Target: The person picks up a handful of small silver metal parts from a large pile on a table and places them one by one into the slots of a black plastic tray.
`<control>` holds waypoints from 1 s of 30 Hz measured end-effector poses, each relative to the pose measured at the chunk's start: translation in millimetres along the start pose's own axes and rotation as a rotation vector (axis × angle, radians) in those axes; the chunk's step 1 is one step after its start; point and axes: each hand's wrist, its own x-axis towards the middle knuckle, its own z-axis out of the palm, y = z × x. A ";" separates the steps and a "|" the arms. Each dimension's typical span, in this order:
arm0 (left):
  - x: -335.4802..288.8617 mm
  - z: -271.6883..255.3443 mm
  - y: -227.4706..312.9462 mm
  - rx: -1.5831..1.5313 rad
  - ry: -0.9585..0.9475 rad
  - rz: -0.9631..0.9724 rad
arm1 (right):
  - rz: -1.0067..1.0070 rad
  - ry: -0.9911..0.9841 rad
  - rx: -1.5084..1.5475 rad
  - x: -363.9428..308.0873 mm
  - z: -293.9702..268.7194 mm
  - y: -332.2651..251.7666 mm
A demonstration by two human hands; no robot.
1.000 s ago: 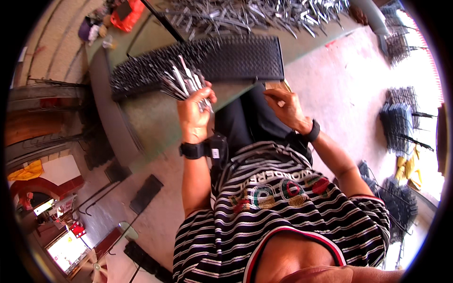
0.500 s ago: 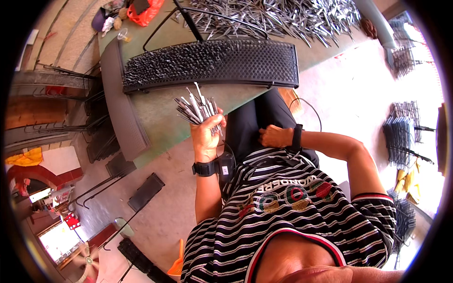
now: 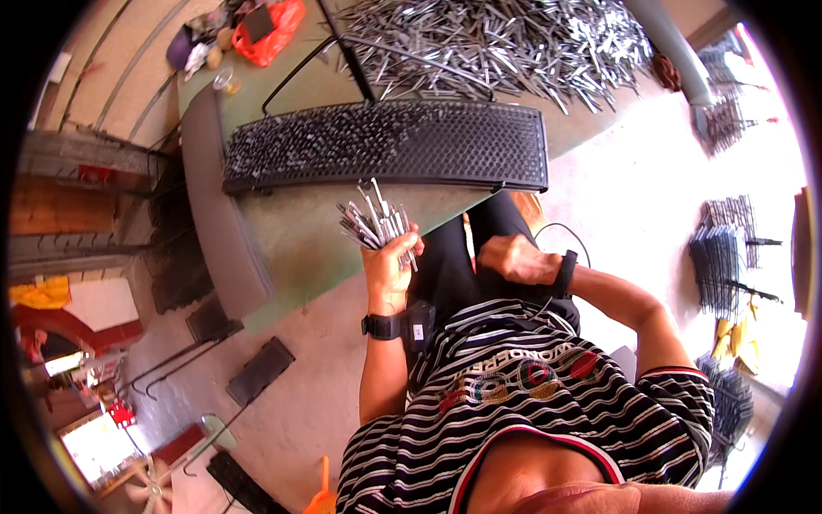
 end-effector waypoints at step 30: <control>56.0 81.2 -31.9 0.074 -0.045 -0.048 | 0.706 0.915 0.590 47.1 -159.9 99.1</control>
